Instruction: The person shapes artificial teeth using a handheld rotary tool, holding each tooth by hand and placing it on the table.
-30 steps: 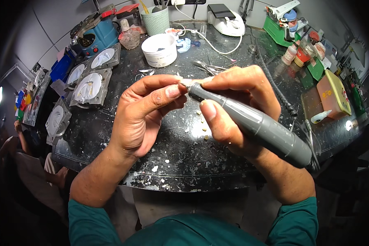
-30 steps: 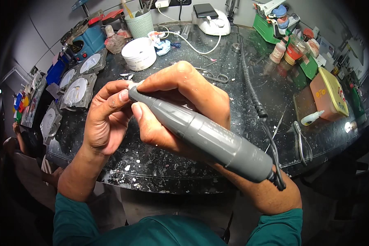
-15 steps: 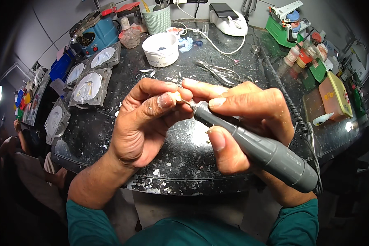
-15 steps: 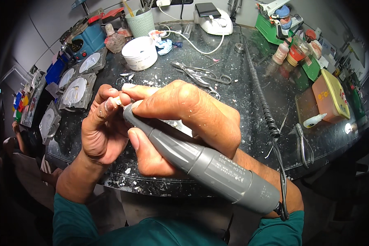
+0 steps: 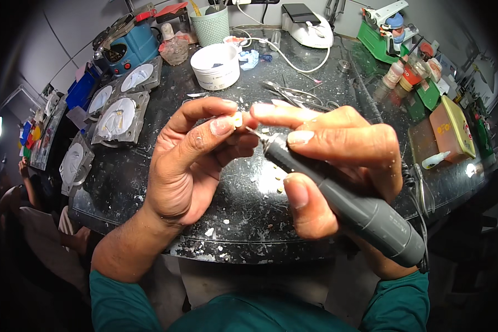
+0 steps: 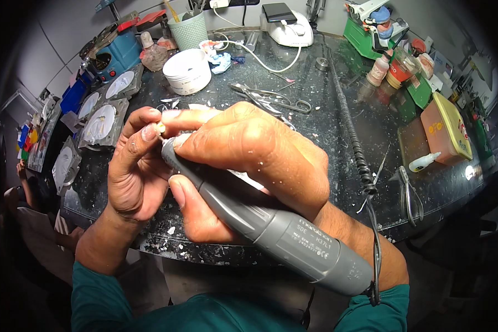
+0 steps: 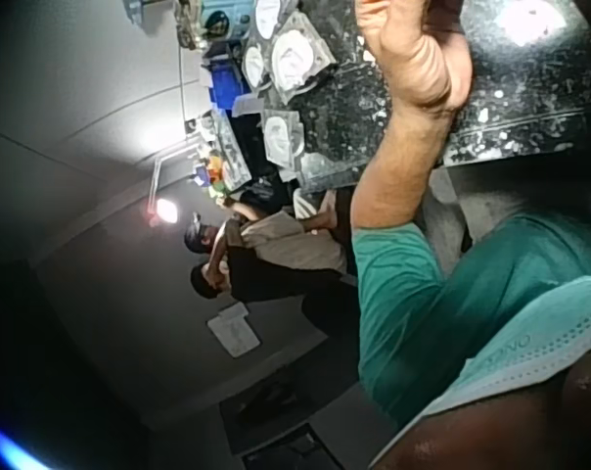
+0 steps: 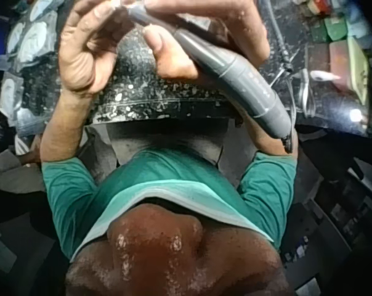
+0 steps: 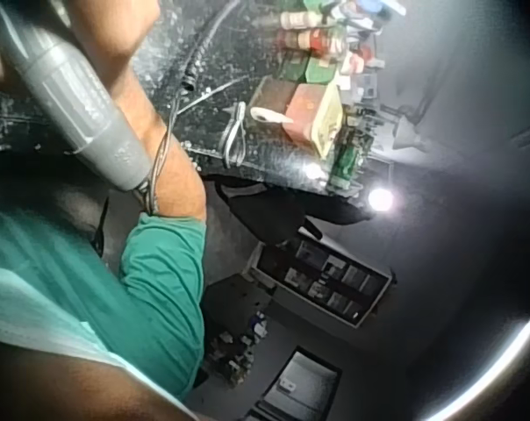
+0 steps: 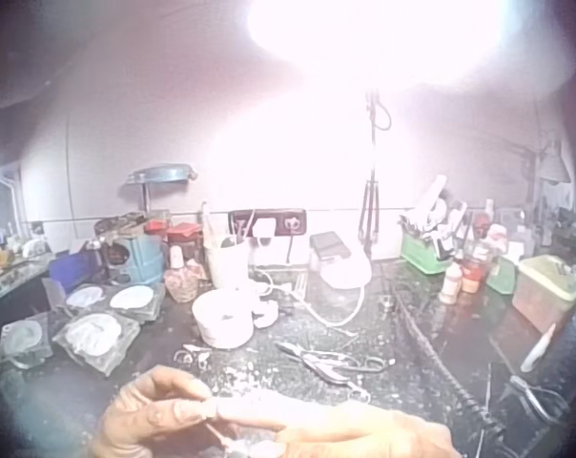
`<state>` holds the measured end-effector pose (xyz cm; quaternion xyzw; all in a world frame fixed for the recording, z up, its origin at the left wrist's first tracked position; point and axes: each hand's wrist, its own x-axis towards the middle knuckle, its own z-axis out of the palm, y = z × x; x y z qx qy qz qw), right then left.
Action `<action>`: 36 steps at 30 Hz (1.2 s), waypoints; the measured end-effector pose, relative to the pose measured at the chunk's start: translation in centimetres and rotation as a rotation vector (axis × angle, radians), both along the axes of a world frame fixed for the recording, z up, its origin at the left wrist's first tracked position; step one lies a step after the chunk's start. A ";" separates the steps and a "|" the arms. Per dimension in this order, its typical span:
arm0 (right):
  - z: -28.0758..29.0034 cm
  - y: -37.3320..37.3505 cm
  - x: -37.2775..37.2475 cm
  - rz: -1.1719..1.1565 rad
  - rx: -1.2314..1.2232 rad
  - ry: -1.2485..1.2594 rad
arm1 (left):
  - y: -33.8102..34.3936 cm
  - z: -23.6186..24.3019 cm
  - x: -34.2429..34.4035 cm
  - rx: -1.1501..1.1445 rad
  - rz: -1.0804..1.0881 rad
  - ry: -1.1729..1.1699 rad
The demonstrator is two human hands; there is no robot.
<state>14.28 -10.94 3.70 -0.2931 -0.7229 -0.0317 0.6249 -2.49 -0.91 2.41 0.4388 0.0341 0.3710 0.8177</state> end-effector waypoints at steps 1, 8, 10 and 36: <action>0.1 -0.1 -0.1 -0.009 -0.027 -0.006 | 0.0 0.1 -0.1 -0.002 0.001 0.019; 0.1 -0.5 -0.6 -0.028 -0.140 0.004 | -0.8 0.4 0.1 -0.015 0.047 0.035; 0.1 -0.5 -0.5 -0.033 -0.137 0.009 | -1.1 0.4 0.2 0.023 0.084 0.048; 0.5 -1.2 -0.6 -0.041 -0.226 0.058 | -1.0 0.4 0.2 -0.034 0.038 0.016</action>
